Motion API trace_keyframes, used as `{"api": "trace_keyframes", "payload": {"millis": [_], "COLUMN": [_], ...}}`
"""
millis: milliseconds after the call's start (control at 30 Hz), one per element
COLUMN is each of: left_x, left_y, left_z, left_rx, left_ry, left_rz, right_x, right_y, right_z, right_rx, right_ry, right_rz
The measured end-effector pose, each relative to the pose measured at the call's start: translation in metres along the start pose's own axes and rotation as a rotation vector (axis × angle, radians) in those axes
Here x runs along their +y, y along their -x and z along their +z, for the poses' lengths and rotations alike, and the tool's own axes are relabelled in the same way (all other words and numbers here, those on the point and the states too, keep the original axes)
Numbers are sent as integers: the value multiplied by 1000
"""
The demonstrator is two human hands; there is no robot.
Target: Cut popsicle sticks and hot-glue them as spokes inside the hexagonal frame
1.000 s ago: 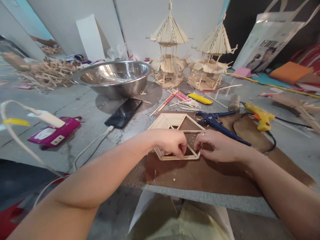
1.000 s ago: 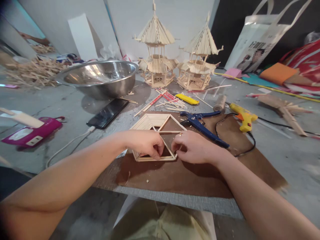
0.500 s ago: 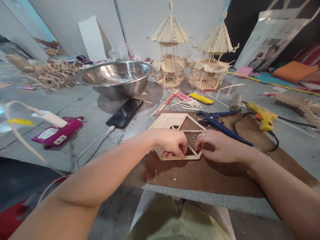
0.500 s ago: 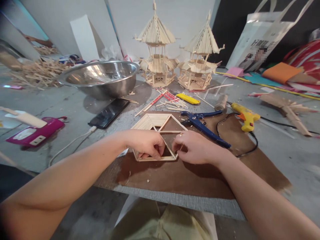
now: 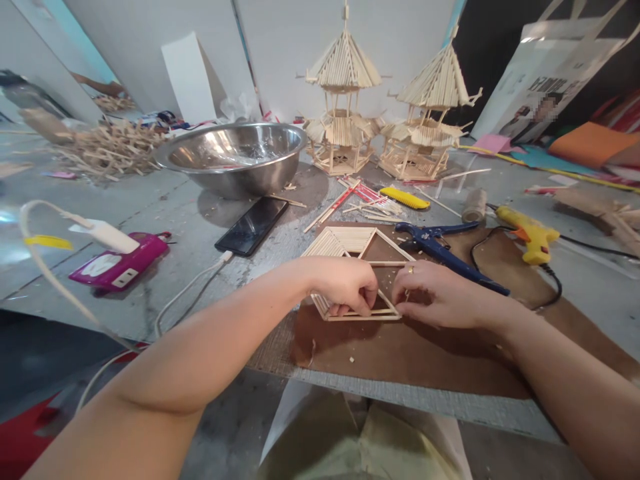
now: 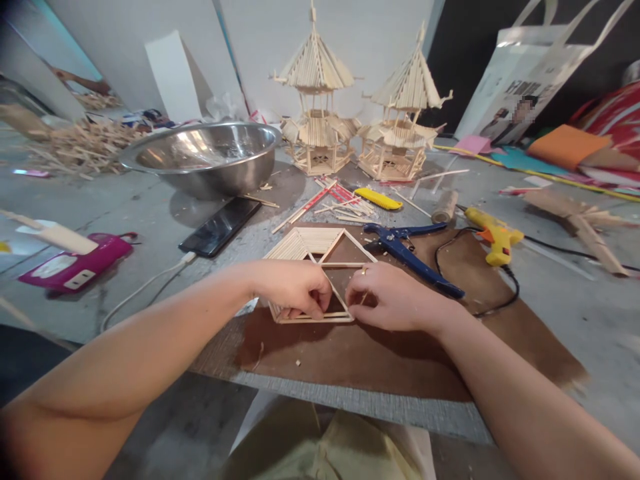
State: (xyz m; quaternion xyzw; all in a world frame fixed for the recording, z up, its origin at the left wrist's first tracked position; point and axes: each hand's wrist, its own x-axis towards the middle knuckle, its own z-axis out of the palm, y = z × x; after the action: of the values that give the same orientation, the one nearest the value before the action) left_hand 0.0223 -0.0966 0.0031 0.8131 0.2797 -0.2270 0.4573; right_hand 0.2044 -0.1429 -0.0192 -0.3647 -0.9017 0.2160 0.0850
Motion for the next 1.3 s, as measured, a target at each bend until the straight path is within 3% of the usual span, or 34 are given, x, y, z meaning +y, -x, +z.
{"api": "trace_keyframes", "payload": {"millis": [533, 1300], "left_x": [5, -3], "left_y": [1, -3], "left_z": [1, -1], "left_rx": [32, 58], "left_ry": [-79, -68], "left_rz": [5, 47], "right_x": [-1, 1], "right_y": [-1, -1], "right_z": [-1, 2], "right_rx": [-18, -19], "right_ry": [-14, -19], "right_rz": [-20, 27]}}
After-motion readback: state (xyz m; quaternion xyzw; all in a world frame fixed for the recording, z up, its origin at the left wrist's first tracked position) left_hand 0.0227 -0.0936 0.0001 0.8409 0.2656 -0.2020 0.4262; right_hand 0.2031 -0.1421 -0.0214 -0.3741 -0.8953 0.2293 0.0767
